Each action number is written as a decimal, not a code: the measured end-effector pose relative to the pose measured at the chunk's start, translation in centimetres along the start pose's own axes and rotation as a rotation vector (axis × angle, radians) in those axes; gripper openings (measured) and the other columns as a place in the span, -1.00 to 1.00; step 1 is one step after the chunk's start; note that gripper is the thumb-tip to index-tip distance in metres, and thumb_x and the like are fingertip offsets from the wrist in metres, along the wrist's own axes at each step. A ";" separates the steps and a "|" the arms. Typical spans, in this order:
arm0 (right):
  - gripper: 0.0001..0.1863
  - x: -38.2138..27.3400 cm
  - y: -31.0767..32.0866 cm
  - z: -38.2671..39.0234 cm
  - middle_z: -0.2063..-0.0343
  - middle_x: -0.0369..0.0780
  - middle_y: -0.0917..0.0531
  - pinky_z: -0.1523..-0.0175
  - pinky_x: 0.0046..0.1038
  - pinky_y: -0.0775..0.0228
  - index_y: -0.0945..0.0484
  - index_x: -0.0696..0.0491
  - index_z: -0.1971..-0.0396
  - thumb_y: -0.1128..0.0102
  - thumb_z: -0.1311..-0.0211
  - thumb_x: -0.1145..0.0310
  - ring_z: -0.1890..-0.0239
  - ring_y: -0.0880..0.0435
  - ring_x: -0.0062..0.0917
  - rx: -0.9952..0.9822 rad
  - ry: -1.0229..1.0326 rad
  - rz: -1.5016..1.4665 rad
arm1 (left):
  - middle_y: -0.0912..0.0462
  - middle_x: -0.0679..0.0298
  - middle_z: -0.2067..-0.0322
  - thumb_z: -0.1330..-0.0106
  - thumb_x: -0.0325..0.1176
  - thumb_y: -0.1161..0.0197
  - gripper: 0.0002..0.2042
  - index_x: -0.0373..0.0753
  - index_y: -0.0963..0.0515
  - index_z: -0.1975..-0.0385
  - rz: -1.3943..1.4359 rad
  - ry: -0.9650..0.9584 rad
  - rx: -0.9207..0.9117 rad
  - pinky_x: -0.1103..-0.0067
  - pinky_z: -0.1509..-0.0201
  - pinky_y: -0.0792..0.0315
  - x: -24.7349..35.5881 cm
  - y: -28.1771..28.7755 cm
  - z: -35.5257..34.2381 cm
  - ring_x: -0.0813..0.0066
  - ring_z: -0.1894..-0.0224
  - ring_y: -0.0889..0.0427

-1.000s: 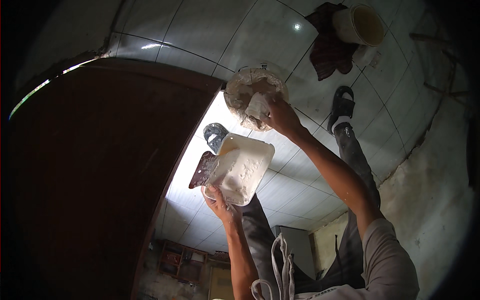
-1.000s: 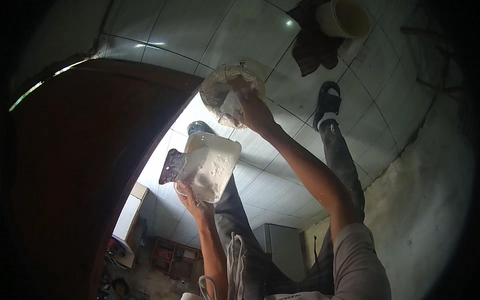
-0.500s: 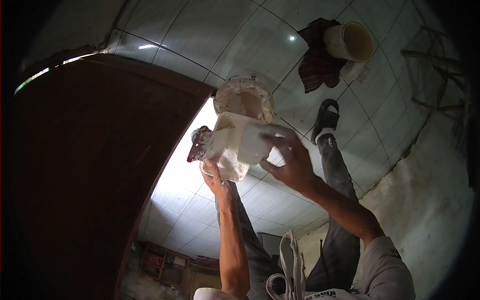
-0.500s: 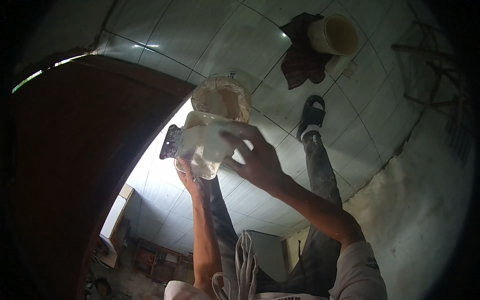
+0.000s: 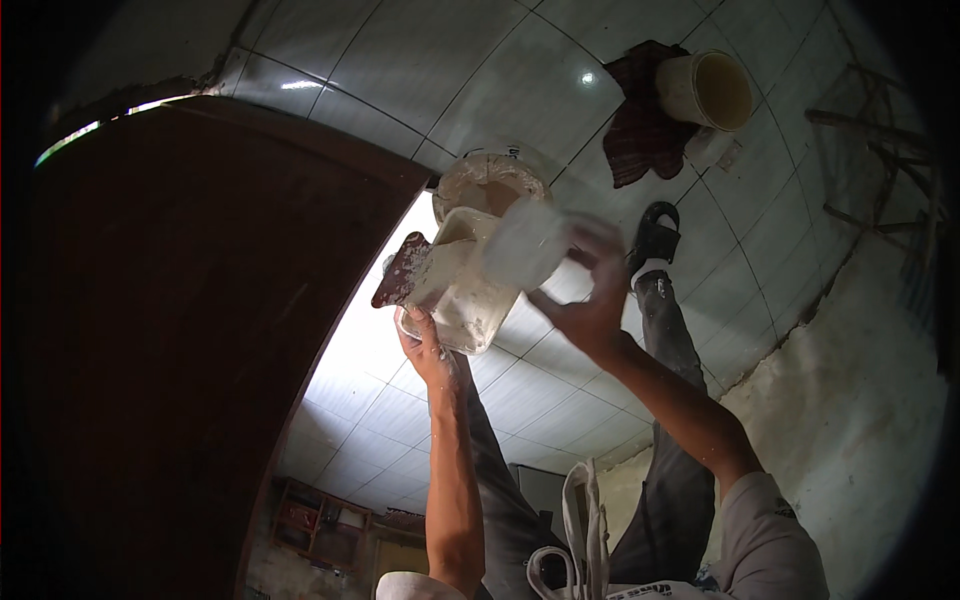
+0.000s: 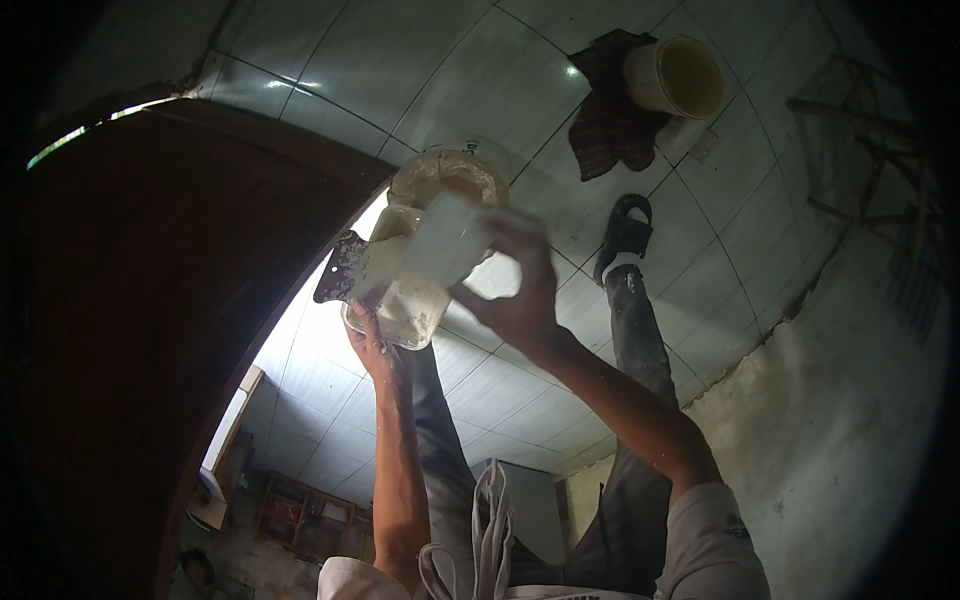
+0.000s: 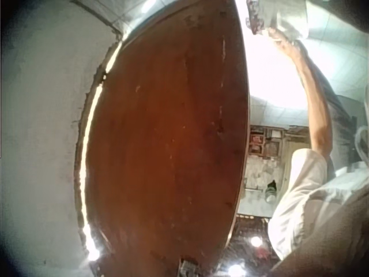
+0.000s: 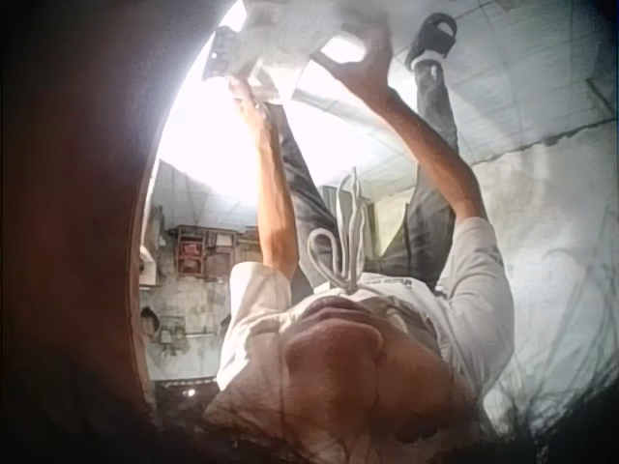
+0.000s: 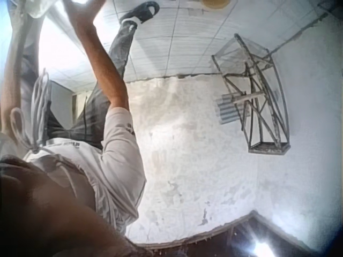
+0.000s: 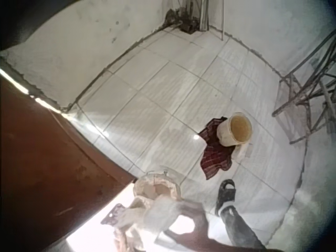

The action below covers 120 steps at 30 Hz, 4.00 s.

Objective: Applying plaster or putty to a wall or ceiling surface using a tray and a putty knife.

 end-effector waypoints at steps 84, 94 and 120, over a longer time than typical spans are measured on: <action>-0.29 -0.4 -1.1 2.1 -0.07 -0.17 -0.40 -0.07 -0.37 -0.47 -0.42 -0.07 -0.17 -0.43 0.10 0.41 -0.06 -0.46 -0.28 -0.261 -0.044 0.250 | -0.55 0.12 0.07 -0.41 -0.25 -0.11 -0.66 -0.32 -0.34 -0.05 -0.022 -0.020 0.038 0.45 -0.02 -0.52 0.5 0.5 0.0 0.37 0.07 -0.58; -0.31 0.6 -2.0 1.4 -0.12 -0.17 -0.37 -0.04 -0.39 -0.55 -0.42 -0.09 -0.17 -0.42 0.07 0.40 -0.11 -0.44 -0.29 -0.287 0.038 0.274 | -0.56 0.12 0.07 -0.41 -0.25 -0.11 -0.66 -0.32 -0.34 -0.06 -0.038 -0.023 0.065 0.47 -0.01 -0.52 0.4 0.6 0.0 0.39 0.08 -0.58; -0.40 12.4 -3.0 0.2 -0.03 -0.07 -0.48 0.06 -0.38 -0.63 -0.43 0.15 -0.08 -0.44 0.00 0.38 -0.08 -0.52 -0.38 -0.123 -0.557 -0.095 | -0.58 0.15 0.10 -0.41 -0.23 -0.12 -0.66 -0.33 -0.36 -0.04 -0.122 -0.029 0.130 0.52 0.02 -0.49 -0.4 2.0 -0.3 0.44 0.09 -0.58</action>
Point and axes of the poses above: each hand's wrist, its own z-axis away from the middle knuckle, its own y-axis out of the back of the hand, x = y × z, the point moved 3 cm from there along -z, towards the middle knuckle
